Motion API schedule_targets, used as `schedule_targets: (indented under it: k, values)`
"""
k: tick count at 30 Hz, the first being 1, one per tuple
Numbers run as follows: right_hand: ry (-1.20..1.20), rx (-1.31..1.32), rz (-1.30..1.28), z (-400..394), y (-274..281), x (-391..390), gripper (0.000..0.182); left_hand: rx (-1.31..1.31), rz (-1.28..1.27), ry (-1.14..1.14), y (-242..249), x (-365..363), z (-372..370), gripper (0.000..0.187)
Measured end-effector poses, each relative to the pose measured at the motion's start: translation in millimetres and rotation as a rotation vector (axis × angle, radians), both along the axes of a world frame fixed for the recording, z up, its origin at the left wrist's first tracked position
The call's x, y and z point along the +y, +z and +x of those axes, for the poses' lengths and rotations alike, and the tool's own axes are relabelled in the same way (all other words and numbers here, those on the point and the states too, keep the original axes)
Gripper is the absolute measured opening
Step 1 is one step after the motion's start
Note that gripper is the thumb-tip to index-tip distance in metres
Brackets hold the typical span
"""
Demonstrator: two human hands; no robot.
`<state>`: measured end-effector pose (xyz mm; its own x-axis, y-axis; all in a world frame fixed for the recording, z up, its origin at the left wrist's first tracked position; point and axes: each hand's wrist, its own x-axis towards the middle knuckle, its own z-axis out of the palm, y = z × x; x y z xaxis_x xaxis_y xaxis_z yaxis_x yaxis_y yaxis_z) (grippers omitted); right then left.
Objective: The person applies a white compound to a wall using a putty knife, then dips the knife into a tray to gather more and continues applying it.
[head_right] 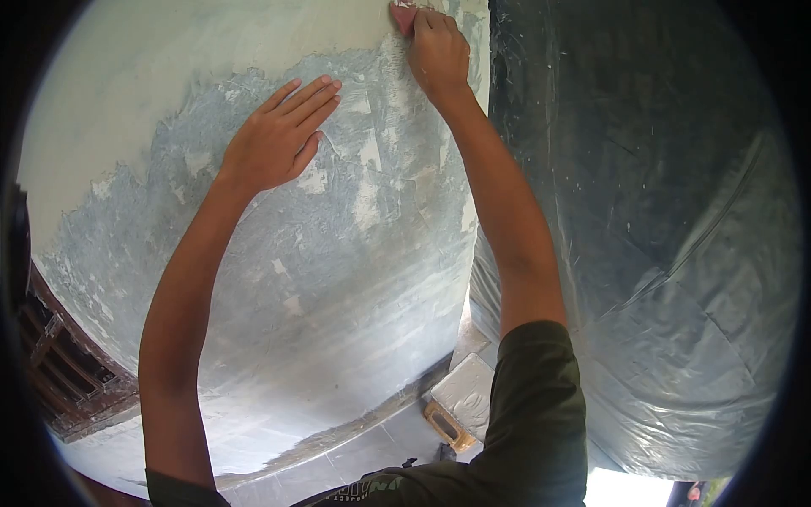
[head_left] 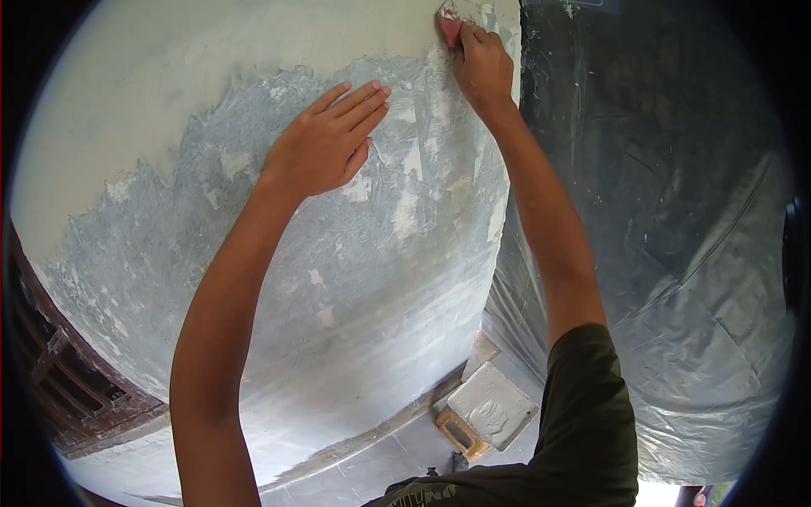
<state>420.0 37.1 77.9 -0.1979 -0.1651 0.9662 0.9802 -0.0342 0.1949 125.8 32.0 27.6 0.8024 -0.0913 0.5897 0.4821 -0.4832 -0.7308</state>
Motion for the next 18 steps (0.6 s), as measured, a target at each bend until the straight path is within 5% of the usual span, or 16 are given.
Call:
schedule_targets:
  k: [7, 11, 15, 18]
  values:
    - [0.162, 0.026, -0.142, -52.0, -71.4, -35.2, 0.026, -0.004, 0.01, -0.016, 0.1, 1.1, 1.1, 0.045]
    - [0.405, 0.113, -0.051, -45.2, -41.5, -51.8, 0.03, -0.005, -0.004, -0.011, 0.8, -0.2, 1.0, 0.044]
    - [0.113, 0.048, 0.041, -0.8, 22.0, -31.5, 0.026, -0.005, -0.004, -0.015, -0.5, 2.1, 1.4, 0.044]
    - [-0.008, -0.031, 0.015, 15.6, 11.2, -10.3, 0.031, -0.007, -0.002, -0.007, -0.3, 1.0, 0.6, 0.045]
